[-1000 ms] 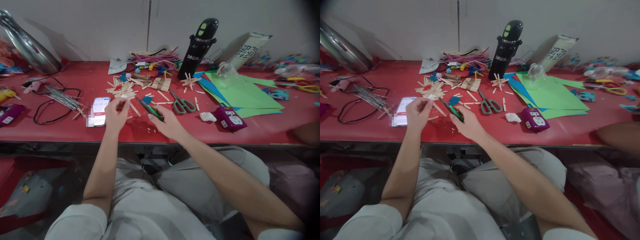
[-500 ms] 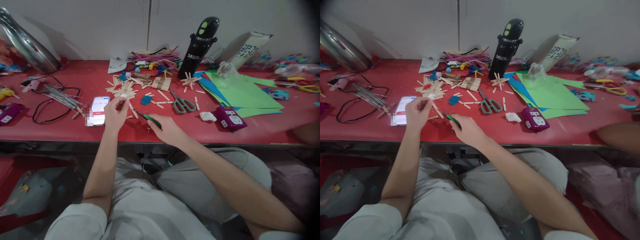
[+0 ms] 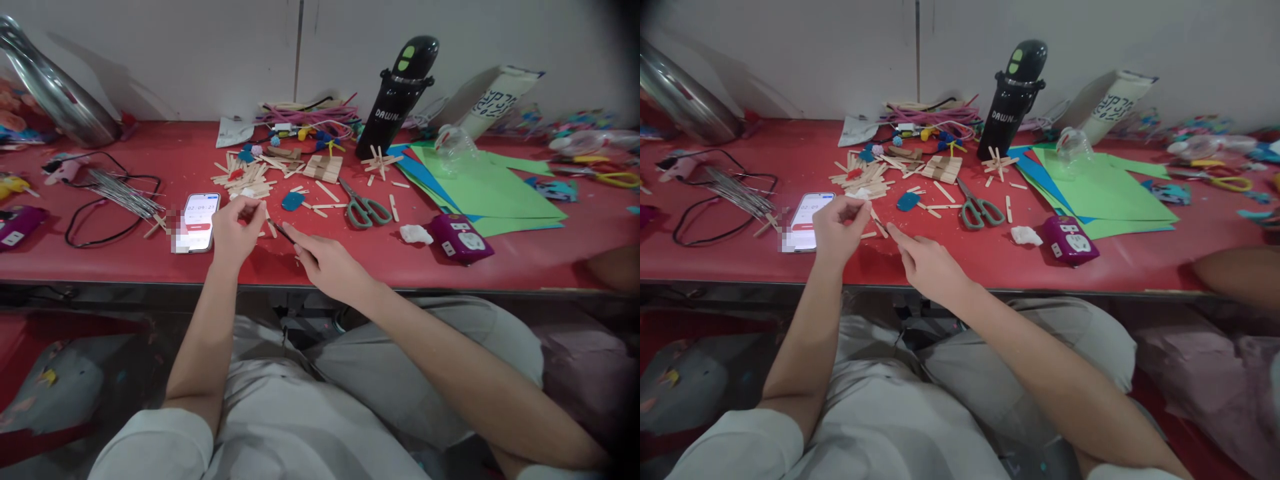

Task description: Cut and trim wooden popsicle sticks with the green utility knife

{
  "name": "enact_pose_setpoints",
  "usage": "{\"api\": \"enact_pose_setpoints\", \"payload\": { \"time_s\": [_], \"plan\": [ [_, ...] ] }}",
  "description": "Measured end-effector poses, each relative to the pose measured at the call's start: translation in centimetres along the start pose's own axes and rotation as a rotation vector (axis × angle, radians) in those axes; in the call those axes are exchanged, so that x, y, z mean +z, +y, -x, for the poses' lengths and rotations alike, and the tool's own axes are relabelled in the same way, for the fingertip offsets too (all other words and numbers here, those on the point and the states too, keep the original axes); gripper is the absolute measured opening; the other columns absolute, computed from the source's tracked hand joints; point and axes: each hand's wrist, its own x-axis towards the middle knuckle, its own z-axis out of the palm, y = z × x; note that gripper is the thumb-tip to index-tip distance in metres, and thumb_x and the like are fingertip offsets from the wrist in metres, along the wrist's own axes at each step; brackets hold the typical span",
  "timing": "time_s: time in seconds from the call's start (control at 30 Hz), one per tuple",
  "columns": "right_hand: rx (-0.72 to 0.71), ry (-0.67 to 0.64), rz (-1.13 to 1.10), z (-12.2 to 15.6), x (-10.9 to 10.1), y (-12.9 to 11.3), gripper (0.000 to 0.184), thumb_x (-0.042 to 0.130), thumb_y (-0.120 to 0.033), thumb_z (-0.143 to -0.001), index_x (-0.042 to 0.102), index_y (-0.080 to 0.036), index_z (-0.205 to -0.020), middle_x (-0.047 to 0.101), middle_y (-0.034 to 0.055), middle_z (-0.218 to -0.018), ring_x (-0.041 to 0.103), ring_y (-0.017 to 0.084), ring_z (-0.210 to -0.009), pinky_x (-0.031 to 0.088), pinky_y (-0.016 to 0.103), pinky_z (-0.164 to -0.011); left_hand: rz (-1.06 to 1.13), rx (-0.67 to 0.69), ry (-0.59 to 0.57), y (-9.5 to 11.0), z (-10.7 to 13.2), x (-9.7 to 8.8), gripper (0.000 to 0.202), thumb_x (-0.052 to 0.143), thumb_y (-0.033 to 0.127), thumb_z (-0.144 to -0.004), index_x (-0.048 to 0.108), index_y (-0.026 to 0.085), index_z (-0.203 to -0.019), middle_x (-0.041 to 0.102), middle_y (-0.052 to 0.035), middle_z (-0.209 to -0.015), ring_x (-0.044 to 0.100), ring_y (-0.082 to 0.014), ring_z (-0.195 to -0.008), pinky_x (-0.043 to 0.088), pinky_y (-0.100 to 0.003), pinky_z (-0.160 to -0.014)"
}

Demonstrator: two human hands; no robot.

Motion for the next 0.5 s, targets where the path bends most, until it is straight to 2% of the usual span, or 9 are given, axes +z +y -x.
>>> {"api": "enact_pose_setpoints", "payload": {
  "time_s": [0.5],
  "plan": [
    [0.081, -0.139, 0.164, -0.3, -0.9, -1.8, 0.062, 0.039, -0.013, -0.097, 0.039, -0.019, -0.158, 0.071, 0.0116, -0.095, 0.063, 0.020, -0.078, 0.044, 0.029, -0.071, -0.030, 0.004, -0.013, -0.1, 0.0, 0.1, 0.011, 0.066, 0.028, -0.088, 0.069, 0.021, -0.080, 0.068, 0.0020, -0.068, 0.060, -0.0109, -0.062, 0.049, -0.024, -0.062]
  ]
}}
